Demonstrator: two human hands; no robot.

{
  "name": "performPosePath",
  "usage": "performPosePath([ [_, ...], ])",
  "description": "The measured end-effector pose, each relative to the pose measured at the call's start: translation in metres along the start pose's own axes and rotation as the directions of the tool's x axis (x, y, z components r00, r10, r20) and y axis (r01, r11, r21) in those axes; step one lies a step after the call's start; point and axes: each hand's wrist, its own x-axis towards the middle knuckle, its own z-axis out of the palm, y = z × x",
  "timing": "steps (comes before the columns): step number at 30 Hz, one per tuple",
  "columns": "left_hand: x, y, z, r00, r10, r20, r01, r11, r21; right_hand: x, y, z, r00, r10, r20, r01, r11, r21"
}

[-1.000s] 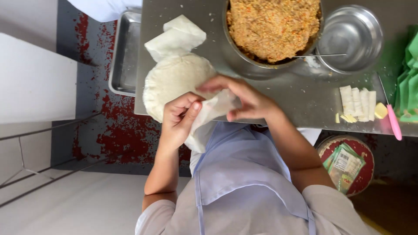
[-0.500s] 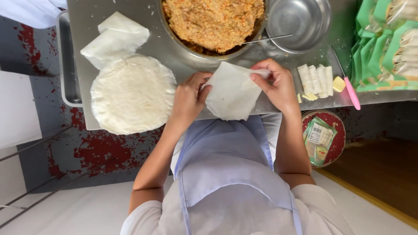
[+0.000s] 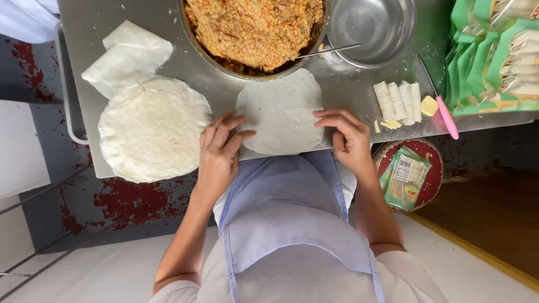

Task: The person separates thin wrappers one at a time, places a portion of meat filling and a cheese slice onto each wrapper using a fork, rolls the wrappers tightly by hand, and then places the completed rolls into a plastic bag.

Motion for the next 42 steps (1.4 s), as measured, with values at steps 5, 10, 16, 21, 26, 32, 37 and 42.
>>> performPosePath([
  [5, 0.021, 0.035, 0.032, 0.998, 0.047, 0.039, -0.047, 0.999, 0.023, 0.013, -0.004, 0.014, 0.999, -0.028, -0.037, 0.021, 0.983, -0.181],
  [10, 0.029, 0.04, 0.056, 0.912, -0.102, 0.397, -0.012, 0.961, 0.275, 0.012, 0.009, 0.033, 0.999, -0.052, 0.01, 0.052, 0.918, -0.392],
  [16, 0.03, 0.039, 0.055, 0.844, -0.175, 0.507, -0.019, 0.935, 0.355, 0.015, 0.006, 0.032, 0.999, 0.025, -0.023, -0.03, 0.958, -0.284],
  [21, 0.032, 0.039, 0.054, 0.831, -0.188, 0.523, -0.016, 0.933, 0.36, 0.02, 0.008, 0.042, 0.997, -0.069, 0.038, 0.078, 0.903, -0.423],
  [26, 0.029, 0.037, 0.056, 0.827, -0.193, 0.528, -0.012, 0.933, 0.359, 0.011, 0.015, 0.04, 0.999, -0.017, 0.033, 0.027, 0.948, -0.318],
  [32, 0.029, 0.037, 0.057, 0.819, -0.199, 0.538, -0.014, 0.931, 0.365, 0.016, 0.008, 0.043, 0.999, -0.037, 0.01, 0.038, 0.93, -0.365],
  [37, 0.029, 0.037, 0.058, 0.817, -0.208, 0.537, -0.001, 0.932, 0.362, 0.017, 0.007, 0.045, 0.999, 0.001, 0.036, 0.011, 0.938, -0.345],
  [42, 0.03, 0.037, 0.057, 0.809, -0.216, 0.547, 0.005, 0.933, 0.361, 0.022, 0.001, 0.042, 0.996, 0.038, 0.077, -0.009, 0.936, -0.353],
])
